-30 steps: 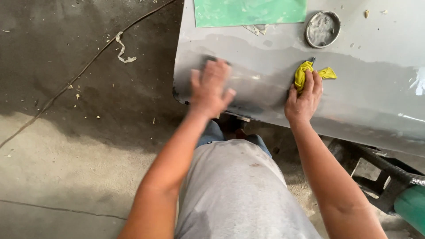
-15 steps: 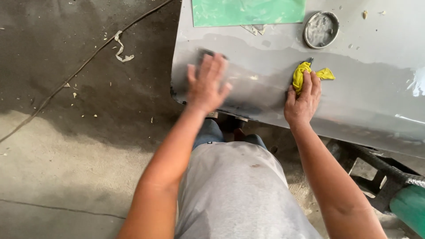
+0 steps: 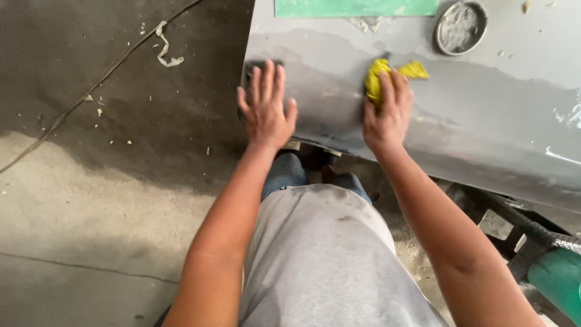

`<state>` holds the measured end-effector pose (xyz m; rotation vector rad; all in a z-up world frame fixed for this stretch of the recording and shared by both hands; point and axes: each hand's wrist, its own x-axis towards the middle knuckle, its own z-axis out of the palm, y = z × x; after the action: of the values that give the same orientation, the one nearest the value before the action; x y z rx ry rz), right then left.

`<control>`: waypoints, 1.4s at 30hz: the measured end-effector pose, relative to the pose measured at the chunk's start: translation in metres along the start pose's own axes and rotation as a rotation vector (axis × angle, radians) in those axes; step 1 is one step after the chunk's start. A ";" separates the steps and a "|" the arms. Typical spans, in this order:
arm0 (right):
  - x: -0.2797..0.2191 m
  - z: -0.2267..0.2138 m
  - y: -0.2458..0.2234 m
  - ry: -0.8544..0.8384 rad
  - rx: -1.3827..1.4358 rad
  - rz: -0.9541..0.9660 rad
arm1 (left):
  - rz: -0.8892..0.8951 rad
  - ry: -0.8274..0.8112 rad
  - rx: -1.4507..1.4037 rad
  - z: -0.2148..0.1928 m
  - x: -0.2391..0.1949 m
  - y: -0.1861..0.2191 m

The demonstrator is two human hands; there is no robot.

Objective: The person sands a large, flat, grey surface using a sanding block and wipes the area with a yellow cloth. They repeatedly dip the sanding block and cloth into a green bucket of water to clean them before resuming sanding and wiping.

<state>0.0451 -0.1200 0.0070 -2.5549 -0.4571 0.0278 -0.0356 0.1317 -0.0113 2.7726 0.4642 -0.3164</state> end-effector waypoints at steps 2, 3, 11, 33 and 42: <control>0.011 0.025 -0.025 -0.048 0.011 -0.034 | -0.014 0.045 -0.025 0.000 -0.001 -0.008; 0.019 0.036 -0.037 -0.090 0.019 -0.072 | -0.024 0.096 -0.054 -0.001 0.001 -0.010; 0.008 0.013 -0.047 -0.310 0.016 -0.258 | 0.012 0.177 -0.093 0.004 -0.006 0.005; -0.079 -0.099 0.213 0.246 -0.148 0.318 | 0.161 0.376 -0.173 0.064 0.008 0.144; -0.076 -0.104 0.209 0.213 -0.123 0.302 | 0.175 0.021 0.057 0.023 0.007 0.090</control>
<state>0.0515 -0.3641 -0.0175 -2.6869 0.0107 -0.1664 -0.0019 0.0448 -0.0106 2.8491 0.2177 -0.2628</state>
